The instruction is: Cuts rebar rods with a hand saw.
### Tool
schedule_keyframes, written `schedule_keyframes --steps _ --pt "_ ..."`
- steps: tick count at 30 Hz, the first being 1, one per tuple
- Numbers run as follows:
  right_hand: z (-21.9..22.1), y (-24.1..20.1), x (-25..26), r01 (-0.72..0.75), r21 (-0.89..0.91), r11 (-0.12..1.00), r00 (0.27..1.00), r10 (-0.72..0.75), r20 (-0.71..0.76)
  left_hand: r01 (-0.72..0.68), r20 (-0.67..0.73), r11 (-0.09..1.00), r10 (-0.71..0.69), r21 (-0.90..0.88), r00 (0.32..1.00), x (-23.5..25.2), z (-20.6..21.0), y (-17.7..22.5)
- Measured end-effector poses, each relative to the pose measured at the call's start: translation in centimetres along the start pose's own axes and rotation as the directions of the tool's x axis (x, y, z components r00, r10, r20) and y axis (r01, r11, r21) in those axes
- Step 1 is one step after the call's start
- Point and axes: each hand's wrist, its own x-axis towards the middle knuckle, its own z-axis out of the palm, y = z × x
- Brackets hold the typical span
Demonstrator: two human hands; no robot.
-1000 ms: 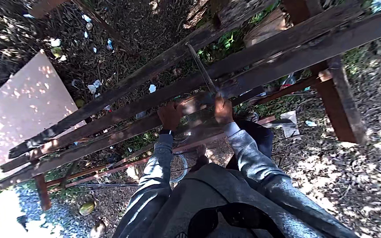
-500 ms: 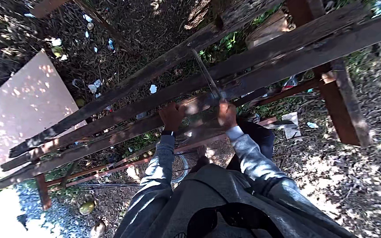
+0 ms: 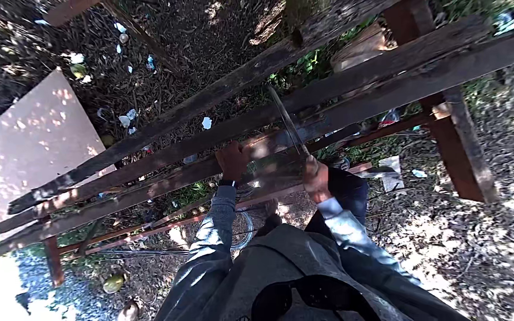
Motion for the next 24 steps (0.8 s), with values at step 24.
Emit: schedule_keyframes --steps 24 --pt "1.9 0.3 2.8 0.028 0.036 0.999 1.0 -0.028 0.003 0.028 0.03 0.998 -0.029 0.055 0.999 0.3 0.3 0.0"
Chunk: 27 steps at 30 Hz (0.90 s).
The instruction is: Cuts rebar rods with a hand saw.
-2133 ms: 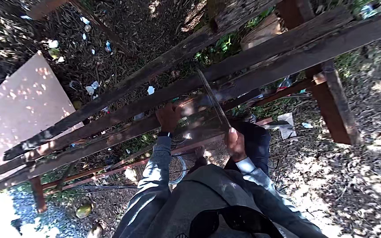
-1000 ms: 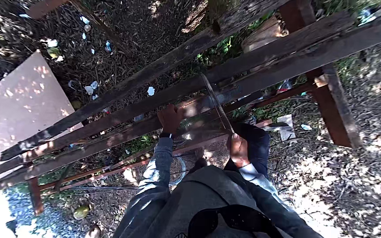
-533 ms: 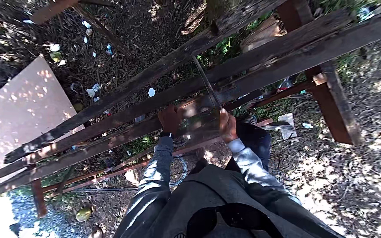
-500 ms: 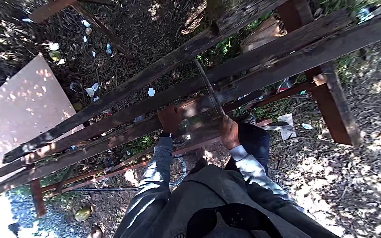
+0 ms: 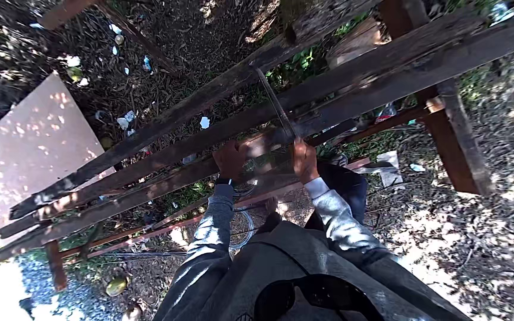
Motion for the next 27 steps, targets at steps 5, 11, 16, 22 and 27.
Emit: schedule_keyframes --steps 5,11,16,22,27 --pt "-4.2 4.1 -10.4 0.007 0.141 0.99 0.998 0.003 -0.07 -0.038 -0.04 0.999 0.037 -0.013 0.999 0.1 0.3 -0.3" --pt "-1.3 -1.0 -2.0 -0.035 -0.045 0.998 0.999 0.035 -0.003 -0.03 -0.043 0.999 0.029 -0.038 0.999 -0.3 0.1 0.0" --pt "0.3 -1.0 1.6 -0.037 -0.036 0.999 0.999 0.038 0.012 -0.028 -0.033 1.0 0.028 -0.01 0.999 -0.2 0.1 -0.1" --pt "-3.6 3.8 -9.6 -0.003 0.159 0.987 0.998 0.013 -0.062 -0.044 -0.061 0.999 0.043 -0.012 0.997 0.2 1.1 -1.1" --pt "-2.1 0.0 -4.4 -0.017 0.036 0.999 0.999 0.019 -0.044 -0.037 -0.041 0.999 0.036 -0.016 0.999 0.2 1.0 -0.8"
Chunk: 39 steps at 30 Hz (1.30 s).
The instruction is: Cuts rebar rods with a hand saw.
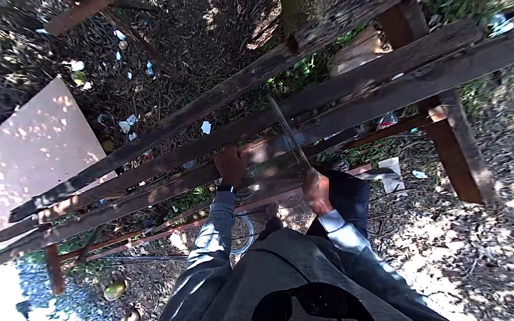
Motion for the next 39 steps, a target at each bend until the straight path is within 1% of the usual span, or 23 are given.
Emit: schedule_keyframes --steps 2,3,4,6,8,12,14,15,16,18,20,21,22,24,26,28,30,31,32,33,36,37,39 --pt "2.8 -1.2 4.9 -0.007 -0.074 0.997 1.0 0.009 0.029 0.02 0.018 1.0 -0.02 0.005 1.0 -0.3 0.1 -0.1" --pt "3.6 -1.8 6.4 -0.034 -0.075 0.997 0.999 0.037 0.037 0.031 0.029 0.999 -0.031 0.009 0.999 -0.5 0.0 -0.1" --pt "4.1 -2.1 7.3 -0.052 -0.065 0.997 0.998 0.055 0.04 0.038 0.025 0.999 -0.038 0.016 0.999 -0.3 -0.1 0.0" --pt "3.8 -1.4 7.1 -0.03 -0.034 0.999 0.999 0.031 0.018 0.047 0.012 0.998 -0.048 0.038 0.999 0.6 0.4 0.1" --pt "2.3 0.3 4.1 0.012 -0.017 1.0 1.0 -0.012 0.006 0.062 0.022 0.997 -0.064 0.048 0.998 1.2 0.6 0.0" --pt "-1.6 3.7 -4.8 0.023 0.127 0.992 0.999 -0.018 -0.033 0.051 -0.016 0.998 -0.05 0.036 0.999 1.5 0.6 0.0" --pt "-2.3 3.3 -6.2 0.02 0.142 0.99 0.999 -0.014 -0.043 0.046 -0.024 0.998 -0.045 0.037 0.999 1.3 0.6 0.0" --pt "-2.2 2.4 -5.3 0.022 0.102 0.995 0.999 -0.019 -0.031 0.045 -0.029 0.998 -0.044 0.039 0.999 1.3 0.6 0.0" --pt "-1.6 1.1 -3.3 0.016 0.045 0.999 1.0 -0.016 -0.007 0.047 -0.033 0.998 -0.045 0.037 0.998 1.4 0.5 0.1" --pt "1.0 -1.2 2.2 0.003 -0.029 1.0 1.0 -0.003 0.004 0.039 -0.031 0.999 -0.038 0.035 0.999 1.3 0.5 -0.1" --pt "3.4 -2.3 6.7 -0.113 -0.061 0.992 0.992 0.116 0.05 0.021 -0.004 0.999 -0.021 0.024 1.0 0.4 0.6 -0.4" --pt "3.9 -2.7 7.7 -0.15 -0.054 0.987 0.985 0.154 0.074 0.011 0.002 1.0 -0.012 0.021 1.0 0.2 0.5 -0.5" --pt "4.0 -2.8 7.9 -0.153 -0.045 0.987 0.985 0.156 0.075 0.002 0.002 1.0 -0.002 0.011 1.0 0.2 0.4 -0.4" --pt "3.5 -1.5 6.5 -0.08 -0.027 0.996 0.996 0.081 0.032 -0.007 -0.019 1.0 0.007 0.01 1.0 0.5 0.5 -0.5" --pt "2.0 0.9 2.5 -0.021 0.006 1.0 1.0 0.021 0.007 -0.006 -0.005 1.0 0.006 -0.002 1.0 0.4 0.1 -0.4" --pt "-0.1 3.2 -2.3 -0.003 0.066 0.998 1.0 0.004 -0.008 -0.006 0.011 1.0 0.007 -0.03 1.0 0.2 -0.3 -0.2" --pt "-1.6 3.6 -5.5 0.014 0.133 0.991 1.0 -0.011 -0.025 -0.007 0.009 0.999 0.007 -0.043 1.0 0.0 -0.3 -0.3" --pt "-2.0 3.1 -6.0 0.014 0.144 0.989 1.0 -0.011 -0.026 -0.003 0.018 0.999 0.004 -0.052 1.0 -0.3 -0.3 -0.4" --pt "-2.1 2.2 -5.4 0.019 0.116 0.993 1.0 -0.017 -0.017 -0.003 0.021 0.998 0.004 -0.057 1.0 -0.4 -0.3 -0.4" --pt "-1.7 1.1 -3.7 0.017 0.052 0.998 1.0 -0.018 0.006 -0.005 0.013 0.998 0.006 -0.056 1.0 -0.2 -0.2 -0.3" --pt "2.0 -1.7 3.8 -0.026 -0.103 0.994 0.999 0.029 0.026 0.004 0.0 0.999 -0.004 -0.033 1.0 0.1 -0.2 0.0" --pt "3.1 -2.2 5.6 -0.042 -0.123 0.991 0.999 0.045 0.023 0.005 0.003 1.0 -0.005 -0.031 1.0 -0.3 -0.3 0.1" --pt "4.3 -3.1 7.6 -0.039 -0.128 0.991 0.999 0.04 0.002 -0.002 0.008 0.999 0.002 -0.048 1.0 -0.7 -0.6 0.1"
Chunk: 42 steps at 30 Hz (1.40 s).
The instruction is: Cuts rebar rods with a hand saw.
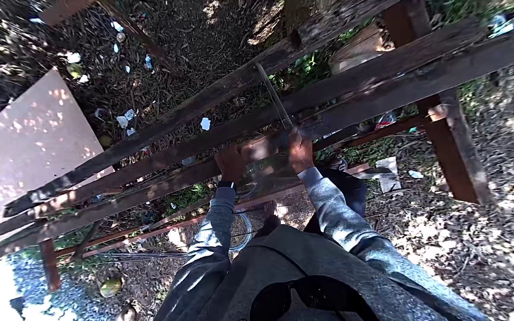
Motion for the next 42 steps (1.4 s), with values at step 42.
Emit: schedule_keyframes --steps 42 --pt "-3.4 4.5 -9.2 0.111 0.261 0.959 0.993 -0.095 -0.076 0.036 0.071 0.997 -0.031 -0.066 0.997 2.5 -1.8 0.0"
